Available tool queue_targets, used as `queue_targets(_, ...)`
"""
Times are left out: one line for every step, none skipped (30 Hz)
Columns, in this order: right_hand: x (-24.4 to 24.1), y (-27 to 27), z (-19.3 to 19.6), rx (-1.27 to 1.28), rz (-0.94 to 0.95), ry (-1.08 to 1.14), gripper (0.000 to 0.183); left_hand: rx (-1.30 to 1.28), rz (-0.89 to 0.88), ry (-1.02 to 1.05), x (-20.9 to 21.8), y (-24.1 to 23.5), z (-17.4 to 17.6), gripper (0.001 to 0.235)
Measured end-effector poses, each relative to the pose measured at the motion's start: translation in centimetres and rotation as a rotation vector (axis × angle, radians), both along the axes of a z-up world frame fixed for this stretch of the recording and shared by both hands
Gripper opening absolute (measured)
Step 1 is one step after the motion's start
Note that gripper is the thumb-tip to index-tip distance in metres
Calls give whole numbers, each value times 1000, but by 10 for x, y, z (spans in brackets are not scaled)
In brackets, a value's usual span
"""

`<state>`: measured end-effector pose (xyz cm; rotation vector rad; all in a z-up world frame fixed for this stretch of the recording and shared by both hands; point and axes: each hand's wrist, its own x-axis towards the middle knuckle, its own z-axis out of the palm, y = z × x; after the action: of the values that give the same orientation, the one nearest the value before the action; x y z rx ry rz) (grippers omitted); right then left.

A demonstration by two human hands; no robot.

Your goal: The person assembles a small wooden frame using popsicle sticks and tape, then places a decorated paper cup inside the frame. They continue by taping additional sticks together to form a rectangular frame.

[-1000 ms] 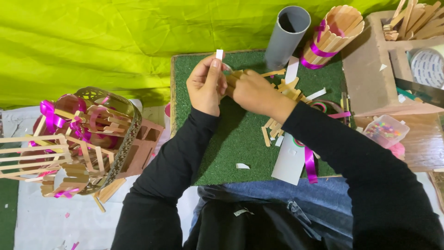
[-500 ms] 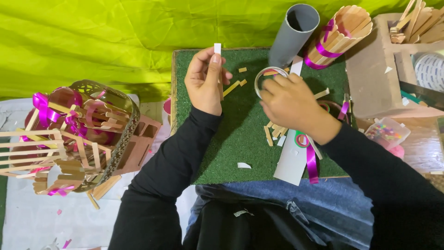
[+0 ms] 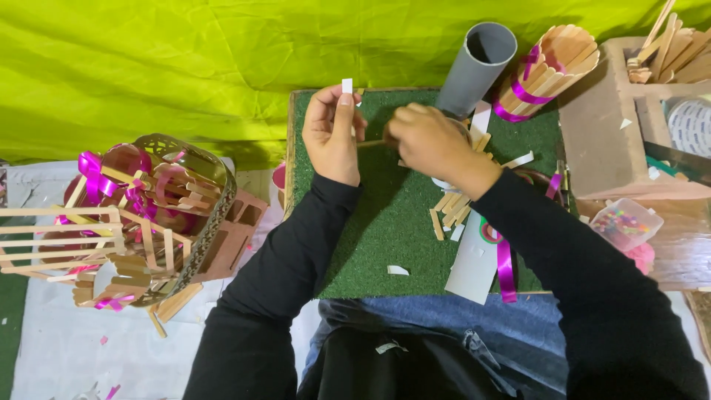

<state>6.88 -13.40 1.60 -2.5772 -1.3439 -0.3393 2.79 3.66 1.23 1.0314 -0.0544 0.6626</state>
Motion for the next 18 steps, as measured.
queue_targets(5,-6,3,122,-18,130,15,51,10,16,-2,1,4,12)
queue_targets(6,-14,2,121,-15,128,15,50,13,14,-3,0,6,12)
queue_targets(8,-21,1,213,-82,134,11,42,15,17,-4,0,8,12)
queue_targets(10,-29,0,305,-148,137,8,33,18,18,-4,-1,10,12)
queue_targets(6,-32,5,303,-144,133,8,31,21,13,-5,-2,10,12)
queue_targets(3,-37,10,440,-211,240,20,35,12,33,-6,-3,10,13)
queue_targets(-1,-41,15,577,-278,348,32,38,3,53,-7,-4,10,13)
queue_targets(-5,-41,20,577,-277,350,32,39,5,54,-7,-5,8,13)
queue_targets(-10,-42,25,634,-292,437,29,43,-17,60,-6,-7,7,13)
queue_targets(-15,-42,28,694,-308,527,26,51,-42,68,-6,-8,5,13)
queue_targets(-18,-43,30,697,-310,529,26,54,-43,71,-5,-7,4,13)
queue_targets(-21,-44,31,612,-307,571,20,54,-61,76,-4,-7,2,13)
queue_targets(-25,-45,32,526,-304,612,15,54,-79,82,-3,-7,0,13)
queue_targets(-27,-45,31,527,-305,612,15,55,-81,82,-3,-7,0,13)
queue_targets(-29,-44,30,386,-329,605,14,50,-94,84,-3,-7,0,13)
queue_targets(-31,-44,29,245,-353,597,15,44,-109,87,-3,-7,-1,13)
queue_targets(-31,-43,29,245,-355,597,15,44,-111,88,-2,-9,-1,13)
queue_targets(-31,-42,27,189,-362,590,14,54,-122,89,-2,-9,-2,14)
